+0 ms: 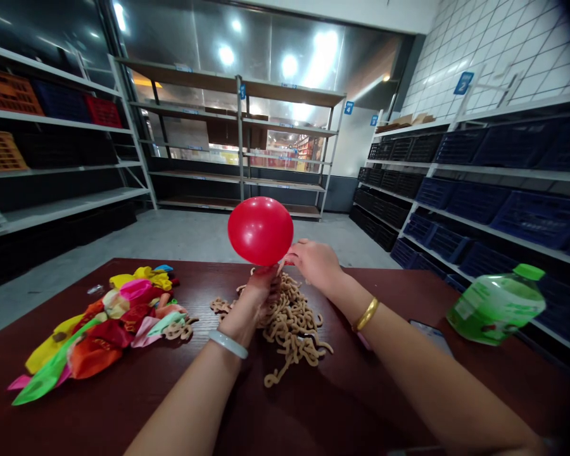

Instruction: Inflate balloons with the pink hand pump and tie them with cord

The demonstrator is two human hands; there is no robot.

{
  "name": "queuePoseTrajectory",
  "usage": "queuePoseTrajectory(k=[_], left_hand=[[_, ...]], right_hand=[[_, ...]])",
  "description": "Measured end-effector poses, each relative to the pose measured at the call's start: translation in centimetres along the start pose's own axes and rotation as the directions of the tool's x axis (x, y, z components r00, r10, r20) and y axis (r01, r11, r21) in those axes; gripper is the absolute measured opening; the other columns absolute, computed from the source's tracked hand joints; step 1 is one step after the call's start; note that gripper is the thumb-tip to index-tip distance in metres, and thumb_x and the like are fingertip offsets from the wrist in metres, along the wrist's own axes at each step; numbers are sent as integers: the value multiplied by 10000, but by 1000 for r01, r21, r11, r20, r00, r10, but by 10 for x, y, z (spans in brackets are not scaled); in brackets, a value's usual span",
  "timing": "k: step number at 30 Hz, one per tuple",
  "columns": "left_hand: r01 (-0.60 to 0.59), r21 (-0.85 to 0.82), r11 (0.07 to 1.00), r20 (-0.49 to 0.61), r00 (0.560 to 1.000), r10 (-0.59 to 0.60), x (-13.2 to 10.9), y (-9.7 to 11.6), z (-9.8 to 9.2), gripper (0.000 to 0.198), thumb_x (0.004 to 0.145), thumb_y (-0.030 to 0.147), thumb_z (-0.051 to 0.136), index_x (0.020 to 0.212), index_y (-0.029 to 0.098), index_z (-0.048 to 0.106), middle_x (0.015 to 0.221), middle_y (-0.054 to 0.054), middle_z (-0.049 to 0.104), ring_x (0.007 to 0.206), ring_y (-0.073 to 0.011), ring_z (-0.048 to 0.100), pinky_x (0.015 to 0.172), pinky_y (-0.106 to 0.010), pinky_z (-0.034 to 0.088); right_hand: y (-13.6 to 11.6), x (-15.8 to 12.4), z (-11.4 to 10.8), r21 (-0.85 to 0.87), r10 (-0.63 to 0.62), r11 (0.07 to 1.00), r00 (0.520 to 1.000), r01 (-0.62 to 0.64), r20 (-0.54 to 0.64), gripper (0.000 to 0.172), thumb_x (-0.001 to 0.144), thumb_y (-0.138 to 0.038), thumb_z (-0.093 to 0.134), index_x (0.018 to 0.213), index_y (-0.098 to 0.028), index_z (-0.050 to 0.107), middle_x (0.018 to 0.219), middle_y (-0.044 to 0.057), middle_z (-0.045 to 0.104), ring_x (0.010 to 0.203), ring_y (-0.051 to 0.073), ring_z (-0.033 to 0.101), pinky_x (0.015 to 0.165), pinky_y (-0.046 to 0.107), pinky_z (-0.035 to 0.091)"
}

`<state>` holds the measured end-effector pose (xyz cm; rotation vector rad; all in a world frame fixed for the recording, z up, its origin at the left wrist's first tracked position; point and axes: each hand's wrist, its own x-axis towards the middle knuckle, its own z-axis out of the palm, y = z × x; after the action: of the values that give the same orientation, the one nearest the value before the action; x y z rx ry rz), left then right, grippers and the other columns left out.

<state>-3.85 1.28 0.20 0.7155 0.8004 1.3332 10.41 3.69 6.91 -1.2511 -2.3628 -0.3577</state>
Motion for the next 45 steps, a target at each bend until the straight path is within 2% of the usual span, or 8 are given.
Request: queuePoseTrajectory(k=[5, 14, 19, 23, 28, 32, 37, 45], left_hand=[[-43, 56, 998, -121, 991, 49, -2, -4, 6, 374, 609, 378, 754, 652, 177, 442, 497, 78, 378, 397, -34, 302, 381, -165, 169], [101, -120, 988, 111, 990, -87, 4, -4, -3, 274, 686, 204, 638, 653, 196, 367, 515, 89, 309, 380, -36, 260, 363, -151, 138], [146, -192, 970, 150, 982, -118, -3, 11, -1, 235, 742, 167, 583, 657, 188, 366, 537, 73, 319, 384, -36, 286, 361, -144, 127], [381, -297, 876, 375, 890, -260, -12, 19, 2, 249, 806, 170, 547, 658, 185, 347, 549, 78, 252, 385, -32, 268, 353, -141, 157], [531, -376, 759, 527, 797, -297, -20, 21, 4, 236, 797, 106, 538, 682, 184, 347, 564, 66, 265, 406, -41, 330, 352, -124, 197], [565, -409, 716, 539, 783, -310, -21, 23, 1, 230, 789, 76, 518, 694, 188, 342, 564, 62, 271, 413, -46, 346, 352, -119, 205], [522, -351, 777, 506, 804, -312, -14, 25, -4, 201, 824, 88, 513, 707, 177, 375, 577, 59, 287, 418, -39, 327, 360, -125, 196], [73, -9, 997, 161, 984, -71, -10, 12, 6, 257, 743, 269, 684, 693, 172, 452, 549, 81, 303, 421, -36, 240, 391, -157, 146]], right_hand=[[-12, 8, -4, 301, 100, 947, 993, -113, 57, 319, 913, -416, 537, 738, -194, 686, 704, 32, 658, 627, 141, 549, 543, 268, 299], [-49, 31, -19, 892, -87, 385, 953, -237, 291, 178, 888, -301, 569, 877, -191, 707, 890, 49, 717, 731, 133, 630, 660, 264, 487], [-10, 10, -2, 758, -12, 509, 877, -408, 480, 288, 844, -344, 590, 619, -176, 653, 574, 40, 641, 515, 148, 581, 517, 281, 441], [9, -5, 35, 735, 102, 504, 876, -453, 471, 196, 734, -242, 664, 549, -192, 623, 588, 23, 637, 689, 179, 606, 691, 299, 464], [-10, -4, 63, 854, -145, -51, 850, -518, 507, 259, 835, -378, 492, 858, -193, 671, 778, 50, 686, 768, 178, 625, 758, 326, 514], [-13, -2, 68, 789, -241, -257, 828, -558, 507, 220, 813, -374, 539, 872, -197, 655, 752, 33, 668, 698, 158, 621, 711, 301, 526], [1, -6, 66, 889, -51, -145, 901, -434, 431, 237, 724, -305, 686, 919, -170, 678, 857, 45, 703, 757, 163, 634, 741, 299, 507], [2, -21, 56, 803, 255, 521, 951, -289, 176, 253, 895, -347, 500, 908, -164, 676, 760, 20, 677, 633, 139, 561, 614, 255, 414]])
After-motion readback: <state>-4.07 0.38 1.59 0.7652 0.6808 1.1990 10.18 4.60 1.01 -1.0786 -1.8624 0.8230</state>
